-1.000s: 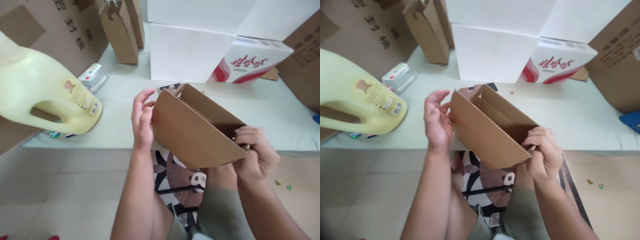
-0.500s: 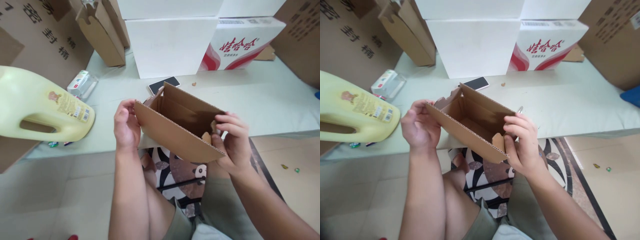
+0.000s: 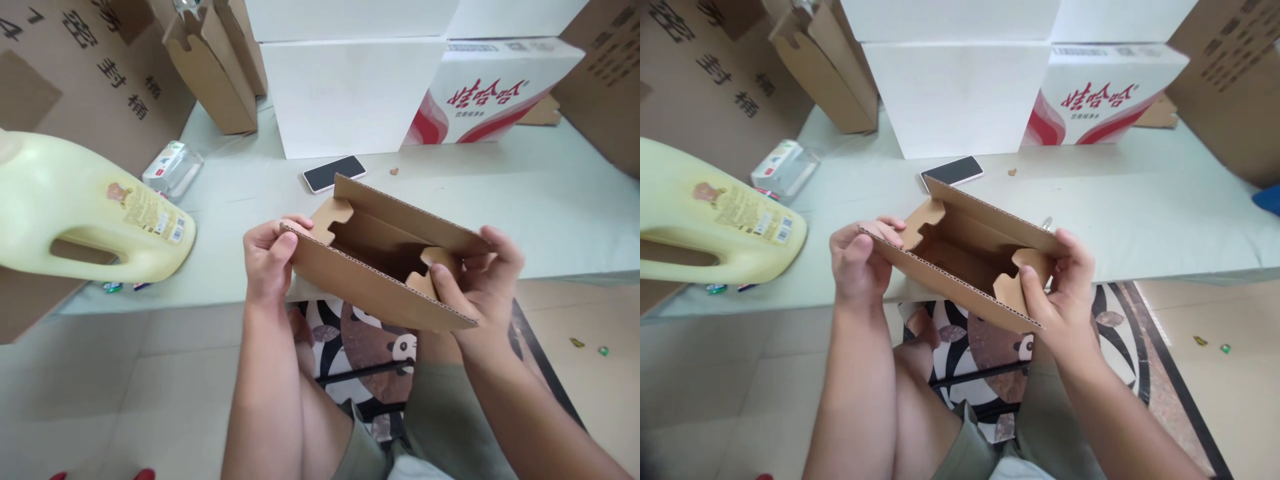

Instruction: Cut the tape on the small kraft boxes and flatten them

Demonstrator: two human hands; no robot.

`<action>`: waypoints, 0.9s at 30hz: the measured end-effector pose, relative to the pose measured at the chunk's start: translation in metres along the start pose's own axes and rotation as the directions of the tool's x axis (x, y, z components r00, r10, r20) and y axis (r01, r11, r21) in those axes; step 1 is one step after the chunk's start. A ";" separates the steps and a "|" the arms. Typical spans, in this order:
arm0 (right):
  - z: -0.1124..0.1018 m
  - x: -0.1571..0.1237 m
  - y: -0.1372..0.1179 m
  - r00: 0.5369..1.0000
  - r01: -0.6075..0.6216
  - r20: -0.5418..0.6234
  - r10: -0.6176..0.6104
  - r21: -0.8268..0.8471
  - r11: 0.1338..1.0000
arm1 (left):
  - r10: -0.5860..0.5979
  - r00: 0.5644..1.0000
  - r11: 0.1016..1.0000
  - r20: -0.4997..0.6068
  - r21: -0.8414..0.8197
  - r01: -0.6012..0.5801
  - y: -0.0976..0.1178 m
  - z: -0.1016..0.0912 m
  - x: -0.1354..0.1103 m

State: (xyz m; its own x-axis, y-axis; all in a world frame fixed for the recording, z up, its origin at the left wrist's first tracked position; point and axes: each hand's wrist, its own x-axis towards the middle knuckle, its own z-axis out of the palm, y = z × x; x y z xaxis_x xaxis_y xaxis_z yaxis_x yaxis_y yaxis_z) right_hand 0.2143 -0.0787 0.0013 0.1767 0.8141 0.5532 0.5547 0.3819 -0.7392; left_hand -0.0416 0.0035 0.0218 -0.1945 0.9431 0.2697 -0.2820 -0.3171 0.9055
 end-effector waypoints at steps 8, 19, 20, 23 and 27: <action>0.002 -0.002 0.005 0.991 -0.098 -0.080 0.107 0.102 0.990 | -0.042 0.999 0.997 0.011 0.060 0.041 -0.006 0.000 -0.003; -0.008 -0.011 0.019 0.997 0.076 -0.029 -0.072 0.179 0.981 | -0.023 0.997 0.988 0.070 0.153 0.012 -0.007 0.002 -0.003; -0.007 -0.012 0.019 0.999 0.050 -0.021 -0.047 0.182 0.982 | -0.009 0.996 0.982 0.084 0.190 -0.007 -0.007 0.002 -0.002; -0.005 -0.014 0.020 1.000 0.016 -0.010 -0.015 0.175 0.984 | 0.057 0.988 0.953 0.144 0.288 -0.097 -0.006 0.002 0.000; -0.004 -0.018 0.020 0.998 0.057 -0.008 -0.056 0.227 0.972 | 0.058 0.979 0.930 0.197 0.346 -0.125 -0.004 0.002 0.002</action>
State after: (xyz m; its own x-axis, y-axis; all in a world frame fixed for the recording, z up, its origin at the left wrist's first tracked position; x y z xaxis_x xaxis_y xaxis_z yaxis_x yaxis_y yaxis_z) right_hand 0.2254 -0.0872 -0.0218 0.1518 0.7877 0.5971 0.3646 0.5168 -0.7746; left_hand -0.0392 0.0074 0.0191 -0.0214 0.9243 0.3811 0.0875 -0.3780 0.9217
